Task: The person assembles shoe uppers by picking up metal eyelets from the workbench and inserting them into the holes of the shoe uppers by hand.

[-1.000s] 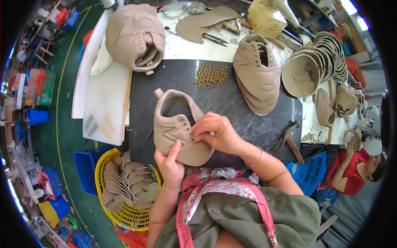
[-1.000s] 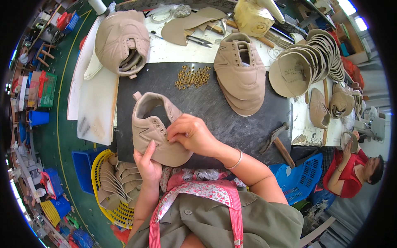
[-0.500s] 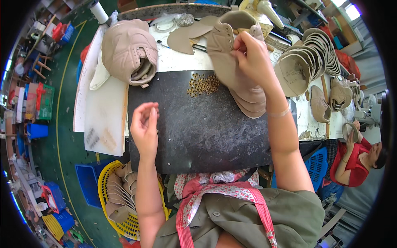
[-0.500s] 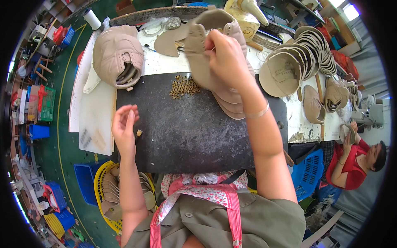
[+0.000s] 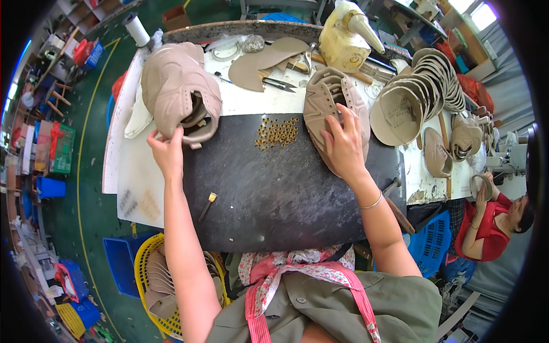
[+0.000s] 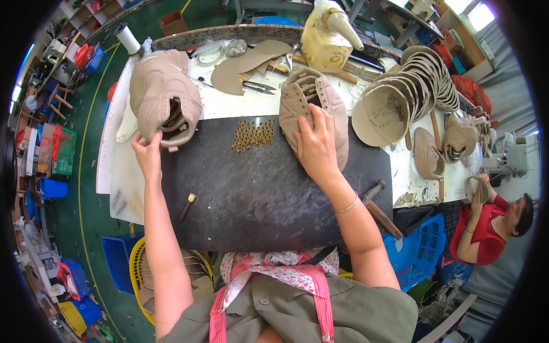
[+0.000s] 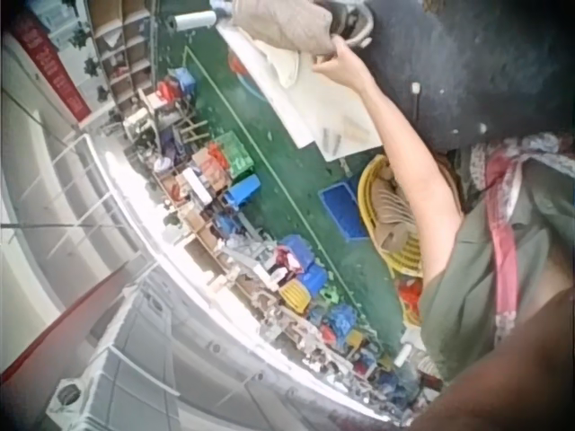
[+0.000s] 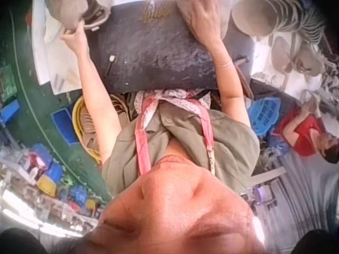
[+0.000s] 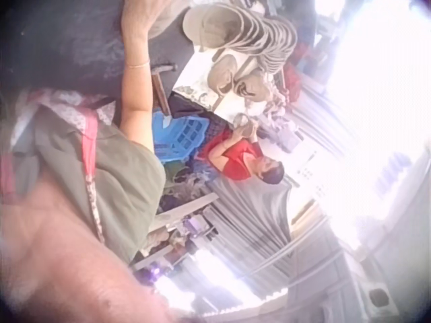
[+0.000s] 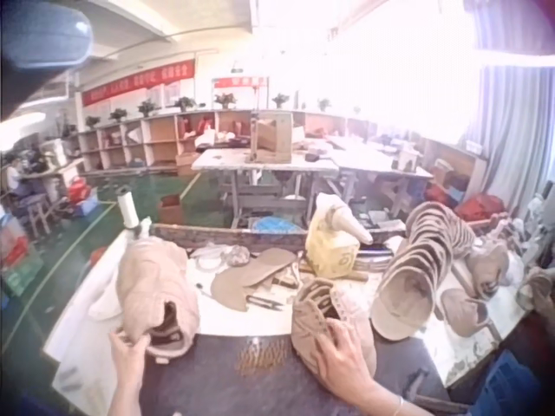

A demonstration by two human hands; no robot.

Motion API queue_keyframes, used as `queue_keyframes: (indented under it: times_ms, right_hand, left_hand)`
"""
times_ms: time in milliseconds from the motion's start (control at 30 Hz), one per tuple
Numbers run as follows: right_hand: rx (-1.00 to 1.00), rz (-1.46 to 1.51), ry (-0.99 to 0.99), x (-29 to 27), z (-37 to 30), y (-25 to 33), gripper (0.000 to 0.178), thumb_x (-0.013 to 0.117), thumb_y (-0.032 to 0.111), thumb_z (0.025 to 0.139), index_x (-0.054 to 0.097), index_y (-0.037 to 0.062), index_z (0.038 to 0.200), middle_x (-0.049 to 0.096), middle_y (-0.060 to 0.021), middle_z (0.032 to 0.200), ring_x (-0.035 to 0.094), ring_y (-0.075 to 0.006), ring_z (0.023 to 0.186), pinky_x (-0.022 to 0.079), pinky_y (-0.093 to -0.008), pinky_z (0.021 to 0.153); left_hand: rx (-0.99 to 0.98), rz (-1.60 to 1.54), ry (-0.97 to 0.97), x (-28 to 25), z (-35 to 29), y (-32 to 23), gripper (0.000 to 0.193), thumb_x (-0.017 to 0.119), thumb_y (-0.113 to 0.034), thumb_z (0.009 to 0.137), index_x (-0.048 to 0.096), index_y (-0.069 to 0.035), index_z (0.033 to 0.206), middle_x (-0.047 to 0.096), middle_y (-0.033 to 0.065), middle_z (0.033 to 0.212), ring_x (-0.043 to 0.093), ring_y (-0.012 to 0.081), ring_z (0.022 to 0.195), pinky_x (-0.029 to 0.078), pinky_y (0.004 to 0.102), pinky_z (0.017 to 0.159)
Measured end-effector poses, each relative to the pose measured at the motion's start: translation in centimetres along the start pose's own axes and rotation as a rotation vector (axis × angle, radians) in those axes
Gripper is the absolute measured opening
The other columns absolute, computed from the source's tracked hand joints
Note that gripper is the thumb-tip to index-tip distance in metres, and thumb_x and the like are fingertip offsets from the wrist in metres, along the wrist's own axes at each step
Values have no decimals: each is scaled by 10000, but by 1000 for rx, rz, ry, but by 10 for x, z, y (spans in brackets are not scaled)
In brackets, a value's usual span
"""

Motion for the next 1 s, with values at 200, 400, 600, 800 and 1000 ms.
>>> queue_keyframes:
  times_ms: [200,400,600,800,1000]
  right_hand:
    - [-80,355,0,18,-22,43,167,622,9,719,533,23,860,521,-97,809,536,-280,763,453,-353,663]
    - [13,337,213,91,-19,55,162,644,141,748,550,24,808,539,-120,792,561,-302,709,452,-387,603]
    - [74,118,312,99,-17,62,140,618,126,755,514,33,755,538,-103,775,568,-281,783,471,-383,617]
    - [65,165,321,93,-15,62,131,598,169,780,528,58,771,535,-86,779,563,-274,770,457,-389,597]
    - [32,150,338,99,-15,64,128,607,179,773,538,72,784,539,-57,788,556,-269,771,454,-385,595]
  left_hand:
    - [26,-252,269,-33,-115,-11,651,747,-201,703,396,63,1183,483,172,1175,497,206,1053,385,319,905]
    - [-324,-674,449,-51,-134,22,409,666,-135,791,511,60,1115,564,120,1088,548,151,964,399,282,875]
    - [-310,-679,452,-37,-156,1,371,615,-67,816,498,33,1154,562,84,1092,536,152,992,397,288,883]
    - [-235,-688,474,-38,-193,-4,291,578,0,821,521,21,1105,577,63,1032,554,114,921,426,256,831]
    - [-212,-683,487,-35,-199,-1,269,579,-16,827,533,20,1090,581,58,1020,551,111,914,423,253,824]
Point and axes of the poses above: each hand's wrist, its own z-axis towards the middle knuckle, its own x-axis out of the palm, y = z × x, the point moved 2 cm from there along z, towards the middle knuckle
